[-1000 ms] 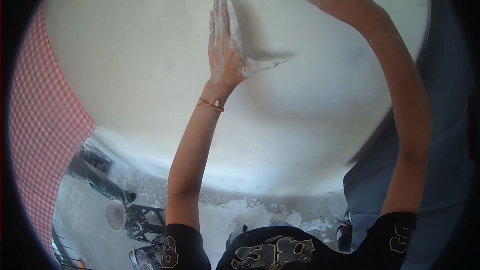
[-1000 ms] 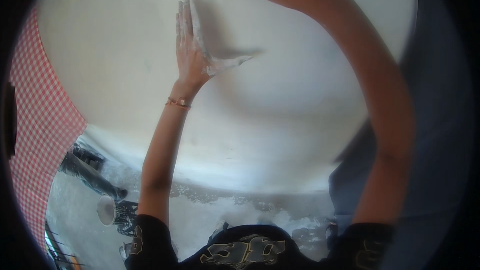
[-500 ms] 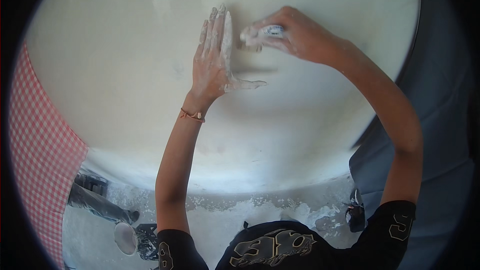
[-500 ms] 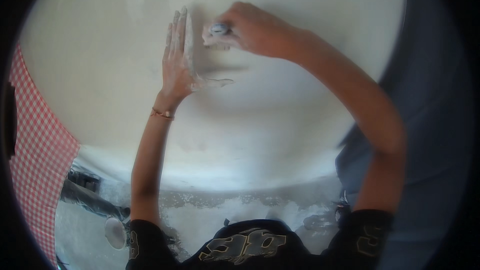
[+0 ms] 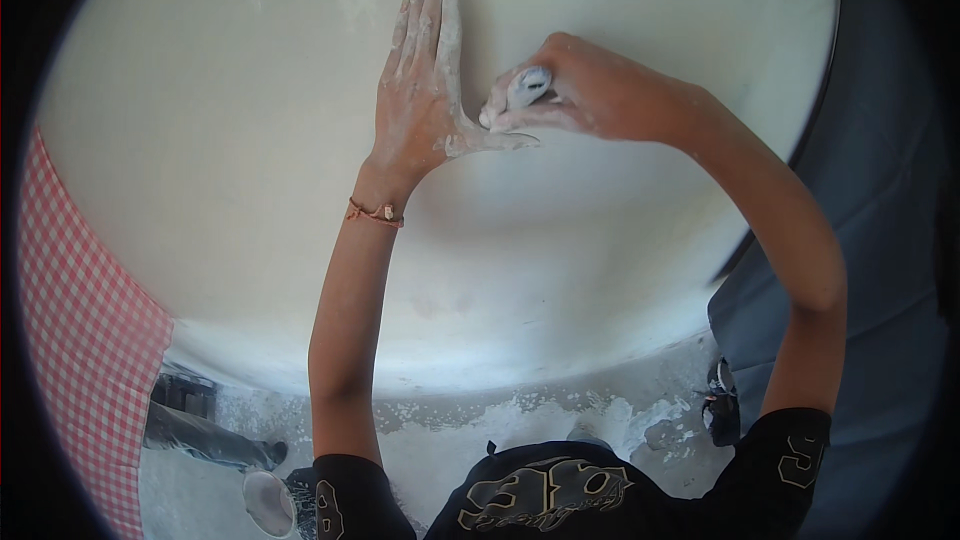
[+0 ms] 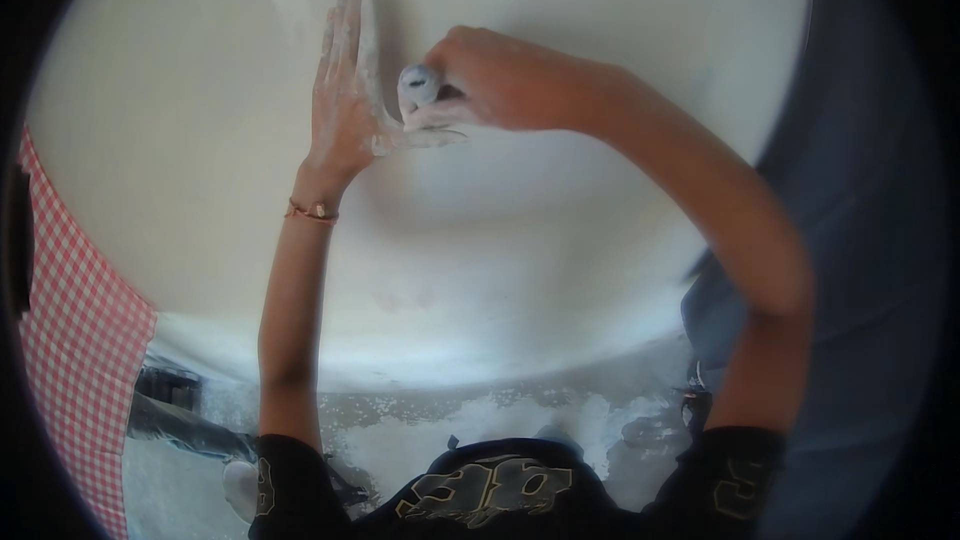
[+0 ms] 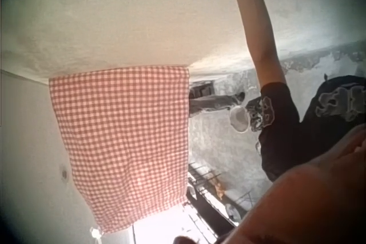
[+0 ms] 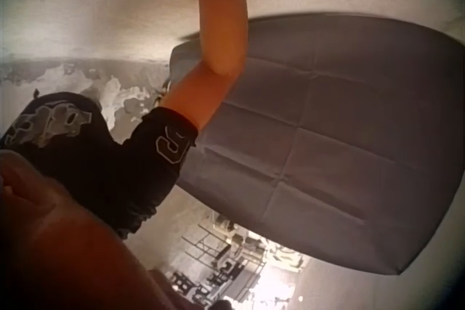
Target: The person is patching and smoothing a wall using a white filler substance and a brush.
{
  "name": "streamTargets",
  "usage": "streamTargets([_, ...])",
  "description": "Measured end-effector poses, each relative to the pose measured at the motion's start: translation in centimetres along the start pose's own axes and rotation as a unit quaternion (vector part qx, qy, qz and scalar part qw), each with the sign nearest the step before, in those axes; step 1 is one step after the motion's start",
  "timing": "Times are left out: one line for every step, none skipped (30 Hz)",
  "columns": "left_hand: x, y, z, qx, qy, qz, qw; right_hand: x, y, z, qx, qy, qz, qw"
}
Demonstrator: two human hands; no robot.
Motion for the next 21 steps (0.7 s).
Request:
streamTargets([0.2,0.3,0.0,-0.037,-0.007,0.014,0.999,1.0,1.4,-1.6,0.045,0.048,-0.003,0.998])
streamTargets([0.3,0.4,0.2,-0.044,-0.004,0.016,0.999,1.3,2.7,-2.9,0.090,0.096,-0.008,0.991])
streamTargets([-0.2,-0.4,0.3,-0.028,-0.004,0.001,1.000,2.5,1.8,-4.3,0.095,0.075,0.033,0.992])
streamTargets([-0.3,-1.2,0.1,-0.011,-0.004,-0.012,1.000,2.9,1.1,-5.4,0.098,0.076,0.030,0.992])
streamTargets([-0.2,-1.7,-0.2,-0.007,-0.006,-0.012,1.000,2.5,-2.3,-8.5,-0.015,0.193,-0.114,0.974])
streamTargets([0.0,-1.7,-0.5,0.021,0.004,-0.002,1.000,0.6,-5.3,-10.0,-0.133,0.300,-0.250,0.911])
streamTargets([0.2,-1.7,-0.6,0.049,0.014,0.008,0.999,0.4,-5.0,-9.9,-0.247,0.346,-0.251,0.870])
streamTargets([0.2,-2.0,-0.4,0.047,0.016,0.008,0.999,0.5,-4.3,-9.1,-0.249,0.345,-0.251,0.870])
streamTargets([0.4,-3.2,-0.6,0.044,0.031,0.006,0.999,2.1,-3.2,-8.0,-0.258,0.316,-0.218,0.887])
streamTargets([0.0,-3.8,-0.9,0.042,0.048,0.003,0.998,3.1,-2.4,-6.5,-0.268,0.284,-0.187,0.902])
streamTargets([-0.7,-4.5,-1.0,0.043,0.046,0.002,0.998,2.8,-2.4,-4.9,-0.266,0.284,-0.188,0.902])
streamTargets([-1.1,-5.5,-1.3,0.043,0.032,0.002,0.999,2.4,-3.6,-3.3,-0.227,0.272,-0.208,0.912])
streamTargets([-1.4,-6.1,-1.4,0.043,0.018,0.000,0.999,1.7,-4.6,-2.1,-0.188,0.257,-0.229,0.920])
streamTargets([-1.4,-6.4,-1.9,0.048,0.020,-0.001,0.999,0.9,-5.5,-1.6,-0.188,0.258,-0.234,0.918])
streamTargets([-1.7,-6.5,-2.3,0.033,0.025,0.003,0.999,1.2,-5.0,-0.2,-0.112,0.175,-0.193,0.959])
streamTargets([-1.9,-6.7,-2.6,0.018,0.030,0.007,0.999,1.6,-4.1,1.4,-0.035,0.088,-0.150,0.984])
streamTargets([-2.0,-7.0,-2.8,0.022,0.028,0.005,0.999,1.9,-3.2,2.2,0.064,0.067,-0.135,0.986])
streamTargets([-1.9,-7.3,-2.9,0.015,0.021,0.010,1.000,2.1,-3.3,1.7,0.066,0.067,-0.136,0.986])
streamTargets([-1.8,-7.5,-3.2,0.008,0.014,0.016,1.000,2.5,-2.9,0.8,0.121,0.067,-0.117,0.983])
streamTargets([-1.9,-7.7,-3.6,0.011,0.012,0.015,1.000,3.2,-2.6,-0.1,0.176,0.068,-0.099,0.977])
streamTargets([-1.6,-7.1,-3.6,-0.010,0.008,0.020,1.000,4.0,-2.1,-1.0,0.173,0.067,-0.098,0.978])
Point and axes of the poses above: each hand's wrist, its own x-axis towards the middle knuckle, its own z-axis out of the palm, y = z × x, the point moved 10 cm from there along x, towards the middle knuckle, and after that the axes turned 9 degrees about x, right-handed, at the moved point
